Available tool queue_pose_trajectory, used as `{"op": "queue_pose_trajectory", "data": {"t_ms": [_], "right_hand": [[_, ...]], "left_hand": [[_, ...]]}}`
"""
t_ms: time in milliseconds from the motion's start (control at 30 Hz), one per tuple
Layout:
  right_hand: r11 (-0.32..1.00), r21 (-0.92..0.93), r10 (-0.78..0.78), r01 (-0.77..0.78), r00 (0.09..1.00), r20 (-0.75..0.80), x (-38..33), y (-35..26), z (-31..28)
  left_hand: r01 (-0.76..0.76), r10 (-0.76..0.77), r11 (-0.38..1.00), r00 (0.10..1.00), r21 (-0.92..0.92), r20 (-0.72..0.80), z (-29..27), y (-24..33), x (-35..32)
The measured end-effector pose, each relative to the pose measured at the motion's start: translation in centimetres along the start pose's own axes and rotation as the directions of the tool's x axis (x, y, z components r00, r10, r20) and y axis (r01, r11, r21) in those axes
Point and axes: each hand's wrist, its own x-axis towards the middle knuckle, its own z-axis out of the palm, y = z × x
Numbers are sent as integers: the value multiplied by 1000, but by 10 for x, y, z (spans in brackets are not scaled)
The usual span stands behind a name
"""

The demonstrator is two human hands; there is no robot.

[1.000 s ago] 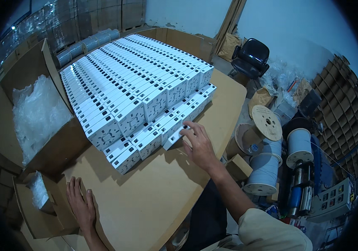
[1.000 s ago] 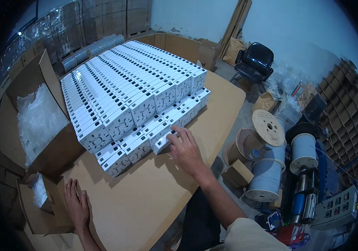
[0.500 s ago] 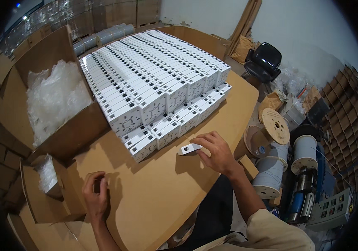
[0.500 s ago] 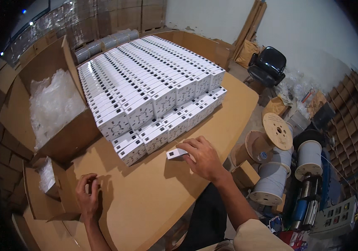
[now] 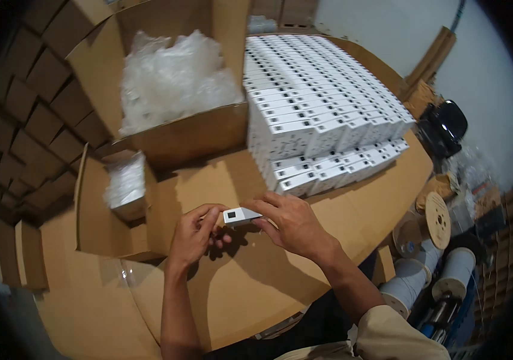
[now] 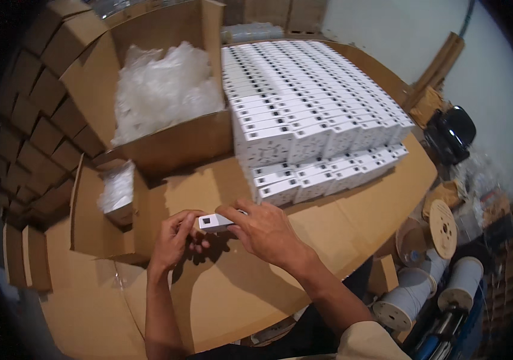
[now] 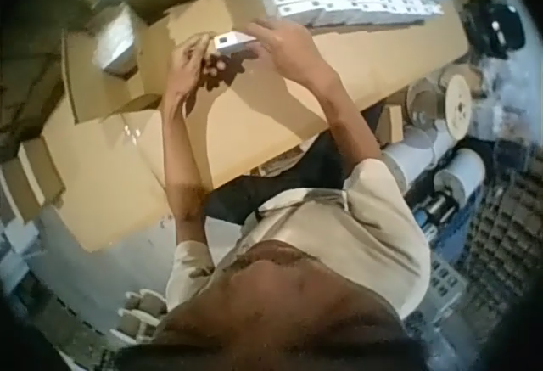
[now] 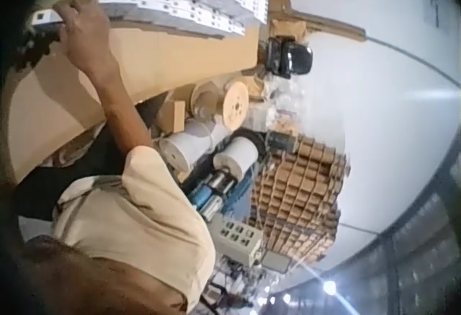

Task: Packing small white product boxes into larger cardboard shipping boxes in a warehouse setting.

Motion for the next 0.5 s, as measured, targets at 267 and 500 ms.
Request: {"op": "queue_pose_trajectory", "data": {"t_ms": [267,500], "right_hand": [[970,233,-41,71,990,-133,54,-14,57],[686,726,314,-48,919,-237,65,15,110]], "left_hand": [[-130,93,984,958,-122,-270,-33,-28,13],[-177,135,983,873,-46,-470,-21,-29,25]]}}
